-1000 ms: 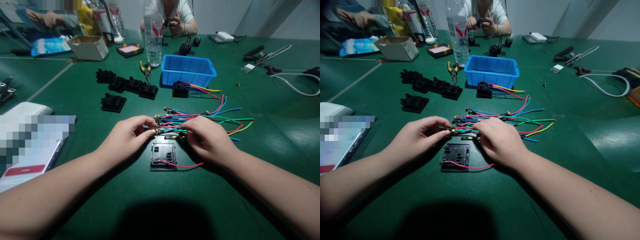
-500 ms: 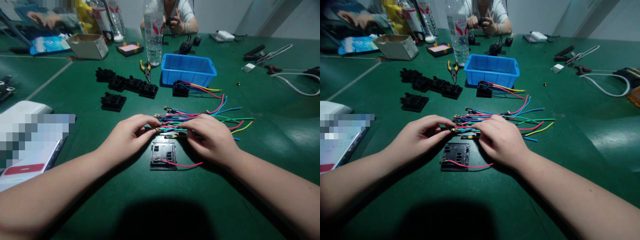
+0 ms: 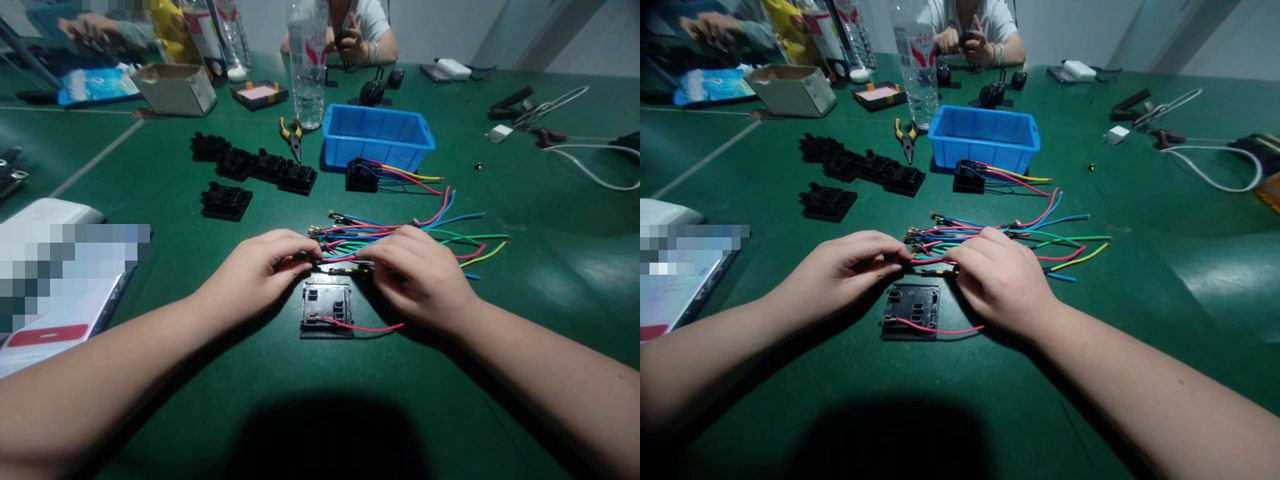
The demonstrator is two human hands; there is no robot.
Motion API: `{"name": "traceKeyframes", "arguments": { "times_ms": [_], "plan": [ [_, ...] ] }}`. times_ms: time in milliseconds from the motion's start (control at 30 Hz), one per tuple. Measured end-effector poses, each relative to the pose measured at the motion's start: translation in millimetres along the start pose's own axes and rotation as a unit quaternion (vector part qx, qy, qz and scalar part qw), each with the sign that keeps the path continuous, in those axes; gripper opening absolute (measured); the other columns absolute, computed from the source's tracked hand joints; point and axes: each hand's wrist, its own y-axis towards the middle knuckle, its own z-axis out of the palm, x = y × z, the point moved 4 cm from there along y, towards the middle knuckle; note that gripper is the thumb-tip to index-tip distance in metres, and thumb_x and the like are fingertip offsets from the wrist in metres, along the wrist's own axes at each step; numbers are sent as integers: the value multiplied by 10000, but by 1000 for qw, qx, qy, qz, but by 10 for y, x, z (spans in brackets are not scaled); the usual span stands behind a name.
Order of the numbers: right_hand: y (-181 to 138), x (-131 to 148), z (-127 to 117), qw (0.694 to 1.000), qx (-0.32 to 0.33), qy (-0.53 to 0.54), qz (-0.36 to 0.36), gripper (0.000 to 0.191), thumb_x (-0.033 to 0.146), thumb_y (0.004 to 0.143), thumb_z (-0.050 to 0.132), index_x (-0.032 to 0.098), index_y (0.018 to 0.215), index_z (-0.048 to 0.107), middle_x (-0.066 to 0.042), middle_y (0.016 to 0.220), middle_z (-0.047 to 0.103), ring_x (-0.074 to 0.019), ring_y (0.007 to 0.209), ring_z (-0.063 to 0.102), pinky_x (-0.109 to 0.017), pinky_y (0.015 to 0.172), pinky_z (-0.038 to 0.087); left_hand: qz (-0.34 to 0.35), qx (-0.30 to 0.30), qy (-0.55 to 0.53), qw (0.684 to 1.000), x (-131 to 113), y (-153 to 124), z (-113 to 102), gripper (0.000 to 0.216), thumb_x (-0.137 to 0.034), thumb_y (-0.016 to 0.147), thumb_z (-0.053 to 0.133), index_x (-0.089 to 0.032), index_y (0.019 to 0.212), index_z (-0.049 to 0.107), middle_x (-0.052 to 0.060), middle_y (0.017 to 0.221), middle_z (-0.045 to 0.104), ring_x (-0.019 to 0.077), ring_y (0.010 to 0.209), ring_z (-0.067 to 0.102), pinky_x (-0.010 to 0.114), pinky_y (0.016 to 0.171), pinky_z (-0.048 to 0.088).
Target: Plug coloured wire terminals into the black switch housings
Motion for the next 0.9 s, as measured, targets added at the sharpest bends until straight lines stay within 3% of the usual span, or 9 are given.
{"name": "traceKeyframes", "arguments": {
  "times_ms": [433, 900],
  "plan": [
    [14, -53, 76, 997, 71, -13, 25, 180, 137, 849, 517, 118, 922, 680, -81, 810, 663, -210, 747, 513, -361, 687, 396, 0, 16, 58, 998, -51, -8, 43, 174, -177, 872, 597, -199, 1011, 698, 12, 976, 627, 135, 841, 575, 260, 785, 455],
    [14, -51, 64, 998, 56, 2, 22, 153, 127, 842, 531, 152, 926, 657, -75, 821, 669, -209, 761, 540, -351, 704, 414, -16, 9, 50, 999, -19, -10, 42, 193, -227, 853, 611, -200, 1038, 658, 10, 929, 636, 141, 788, 568, 250, 685, 434]
  ]
}}
